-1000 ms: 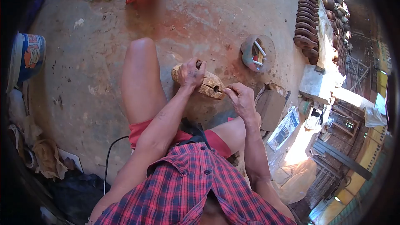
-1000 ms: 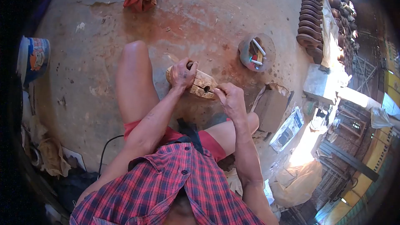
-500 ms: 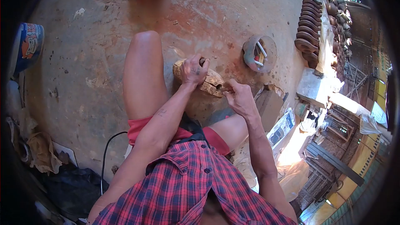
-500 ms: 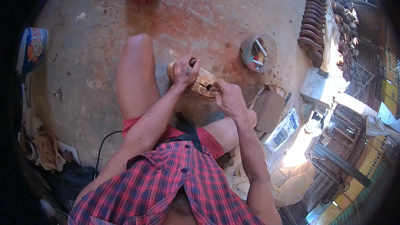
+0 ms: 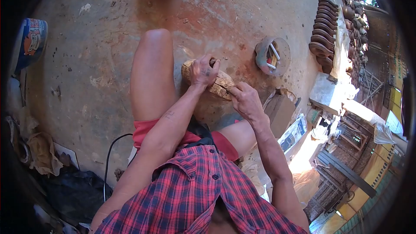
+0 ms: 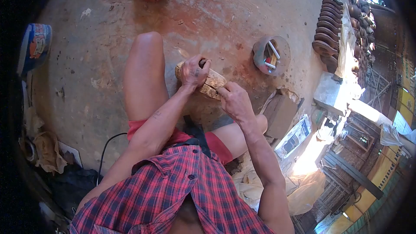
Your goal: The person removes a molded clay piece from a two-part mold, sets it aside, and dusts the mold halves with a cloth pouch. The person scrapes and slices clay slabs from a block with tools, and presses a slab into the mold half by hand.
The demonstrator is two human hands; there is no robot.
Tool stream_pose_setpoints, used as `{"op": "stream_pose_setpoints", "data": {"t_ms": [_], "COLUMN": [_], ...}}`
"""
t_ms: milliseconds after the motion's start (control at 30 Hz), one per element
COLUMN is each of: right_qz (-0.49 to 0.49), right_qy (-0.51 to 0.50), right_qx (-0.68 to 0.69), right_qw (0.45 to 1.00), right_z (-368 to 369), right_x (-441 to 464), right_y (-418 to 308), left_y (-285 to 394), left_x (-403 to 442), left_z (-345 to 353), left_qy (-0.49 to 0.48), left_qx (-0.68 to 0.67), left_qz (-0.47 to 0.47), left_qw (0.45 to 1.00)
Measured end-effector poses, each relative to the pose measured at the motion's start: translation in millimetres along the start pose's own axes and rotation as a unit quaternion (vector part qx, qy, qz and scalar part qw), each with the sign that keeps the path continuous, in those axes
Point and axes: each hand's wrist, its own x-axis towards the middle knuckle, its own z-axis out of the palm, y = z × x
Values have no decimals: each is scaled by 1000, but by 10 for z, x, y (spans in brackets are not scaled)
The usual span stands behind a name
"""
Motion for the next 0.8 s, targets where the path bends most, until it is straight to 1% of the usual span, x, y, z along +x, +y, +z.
{"op": "stream_pose_setpoints", "data": {"t_ms": [133,200,233,300,333,400,433,500,533,600,733,800], "right_qz": [-25,-35,-33,-74,-73,-87,-84,-111,-110,-82,-83,-99], "right_qy": [5,-48,-48,-110,-109,-201,-200,-238,-239,-301,-291,-306], "right_qx": [-24,-95,-94,-152,-151,-179,-178,-201,-203,-226,-230,-200], "right_qw": [999,994,994,979,980,959,960,944,943,923,925,925], "right_z": [-60,-129,-158,-223,-264,-328,-304,-263,-266,-256,-149,-170], "right_x": [-5,-10,-18,13,52,139,172,230,253,257,235,268], "right_y": [-30,-44,-29,23,38,60,99,181,204,204,231,266], "left_y": [-22,-44,-46,-44,-43,-45,-41,-41,-41,-38,-49,-78], "left_x": [8,16,15,11,14,17,19,16,21,25,23,34], "left_z": [18,23,28,32,29,28,33,32,30,41,59,53], "left_qy": [5,3,0,-1,0,-3,-5,-2,5,7,22,8], "left_qx": [6,8,9,8,7,9,10,9,10,14,-6,-3], "left_qz": [11,11,12,12,12,7,3,12,19,12,22,27], "left_qw": [1000,1000,1000,1000,1000,1000,1000,1000,1000,1000,999,1000]}}
